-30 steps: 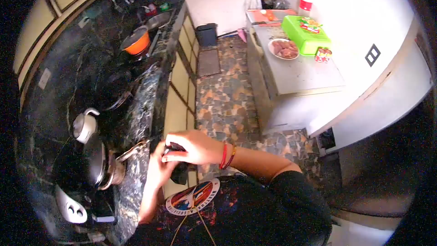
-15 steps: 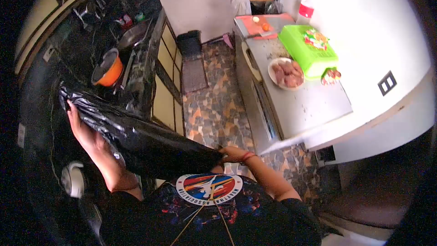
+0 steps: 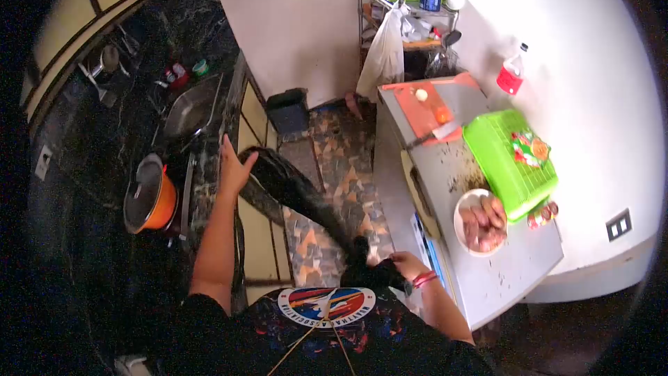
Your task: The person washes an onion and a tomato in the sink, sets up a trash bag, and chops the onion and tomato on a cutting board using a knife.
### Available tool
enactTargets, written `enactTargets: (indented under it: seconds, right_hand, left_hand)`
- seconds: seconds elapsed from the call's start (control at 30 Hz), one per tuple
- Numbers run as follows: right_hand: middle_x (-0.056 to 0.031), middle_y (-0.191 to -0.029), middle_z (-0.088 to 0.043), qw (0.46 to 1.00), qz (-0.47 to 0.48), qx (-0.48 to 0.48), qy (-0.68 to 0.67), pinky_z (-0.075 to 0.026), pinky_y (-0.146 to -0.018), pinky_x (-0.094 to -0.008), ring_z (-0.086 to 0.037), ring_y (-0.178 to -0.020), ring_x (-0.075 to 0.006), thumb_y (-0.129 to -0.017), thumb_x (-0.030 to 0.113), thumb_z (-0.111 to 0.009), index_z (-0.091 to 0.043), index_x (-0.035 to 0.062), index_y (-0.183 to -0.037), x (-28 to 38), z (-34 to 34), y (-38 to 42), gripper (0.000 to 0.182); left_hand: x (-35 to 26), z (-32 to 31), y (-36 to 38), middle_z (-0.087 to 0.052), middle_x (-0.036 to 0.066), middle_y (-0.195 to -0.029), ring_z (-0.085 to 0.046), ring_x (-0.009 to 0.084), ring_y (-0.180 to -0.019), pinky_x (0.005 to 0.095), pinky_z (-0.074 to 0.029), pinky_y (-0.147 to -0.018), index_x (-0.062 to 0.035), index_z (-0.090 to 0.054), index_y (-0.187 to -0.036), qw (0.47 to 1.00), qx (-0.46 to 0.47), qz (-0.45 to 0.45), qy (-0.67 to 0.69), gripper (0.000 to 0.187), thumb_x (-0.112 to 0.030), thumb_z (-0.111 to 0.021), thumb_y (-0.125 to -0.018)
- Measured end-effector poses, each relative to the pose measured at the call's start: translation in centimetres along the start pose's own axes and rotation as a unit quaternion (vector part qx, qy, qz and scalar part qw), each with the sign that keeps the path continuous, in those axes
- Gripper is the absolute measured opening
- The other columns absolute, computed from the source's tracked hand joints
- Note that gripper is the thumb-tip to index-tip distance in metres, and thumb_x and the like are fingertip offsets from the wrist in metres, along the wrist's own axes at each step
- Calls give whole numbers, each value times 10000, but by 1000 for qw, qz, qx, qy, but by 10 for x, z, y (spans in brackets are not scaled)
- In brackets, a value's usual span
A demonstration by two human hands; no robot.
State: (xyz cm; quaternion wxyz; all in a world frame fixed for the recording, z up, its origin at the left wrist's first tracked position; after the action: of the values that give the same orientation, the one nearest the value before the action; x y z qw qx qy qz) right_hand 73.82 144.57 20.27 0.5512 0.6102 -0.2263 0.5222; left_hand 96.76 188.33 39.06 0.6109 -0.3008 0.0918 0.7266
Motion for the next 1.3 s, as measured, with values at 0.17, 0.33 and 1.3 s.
enactTargets:
  seconds: [0.17, 0.33, 1.3]
  right_hand:
    - [-76, -863, -669, 953, -111, -69, -273, -490, -681, -267, -626, -774, -138, -881, 220, -600, -640, -42, -1000, 86, 15, -149, 290]
    - [-60, -879, -667, 937, -16, 109, -332, -483, -642, -279, -612, -744, -137, -861, 194, -636, -644, -5, -1019, 193, 19, -294, 254]
    - [-64, -1004, -660, 919, 54, -330, -207, -447, -823, -252, -602, -891, -133, -927, 335, -568, -652, -23, -1011, 430, 249, -696, 377]
  left_hand:
    - [-42, -66, -5, -506, 195, -1241, -477, 351, -1137, 451, -389, -944, -30, -482, -1241, 985, -106, -133, 36, 466, -215, -638, -842]
    - [-94, -119, -18, -602, 159, -879, -614, 205, -750, 308, -475, -645, -26, -560, -908, 942, 236, -98, 216, 284, -224, -721, -783]
    - [28, -227, -604, -611, 48, -956, -593, 161, -874, 292, -467, -776, -30, -608, -982, 854, 51, 150, 495, 163, -148, -508, -932]
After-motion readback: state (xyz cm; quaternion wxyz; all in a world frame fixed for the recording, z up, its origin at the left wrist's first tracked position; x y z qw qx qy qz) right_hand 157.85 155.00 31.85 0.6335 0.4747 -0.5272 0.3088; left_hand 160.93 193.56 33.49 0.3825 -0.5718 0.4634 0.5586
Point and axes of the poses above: each hand's wrist, its own y-axis away from the middle knuckle, its own z-axis out of the back of the hand, x = y × z, the point moved 2 cm from there along -y, towards the middle knuckle
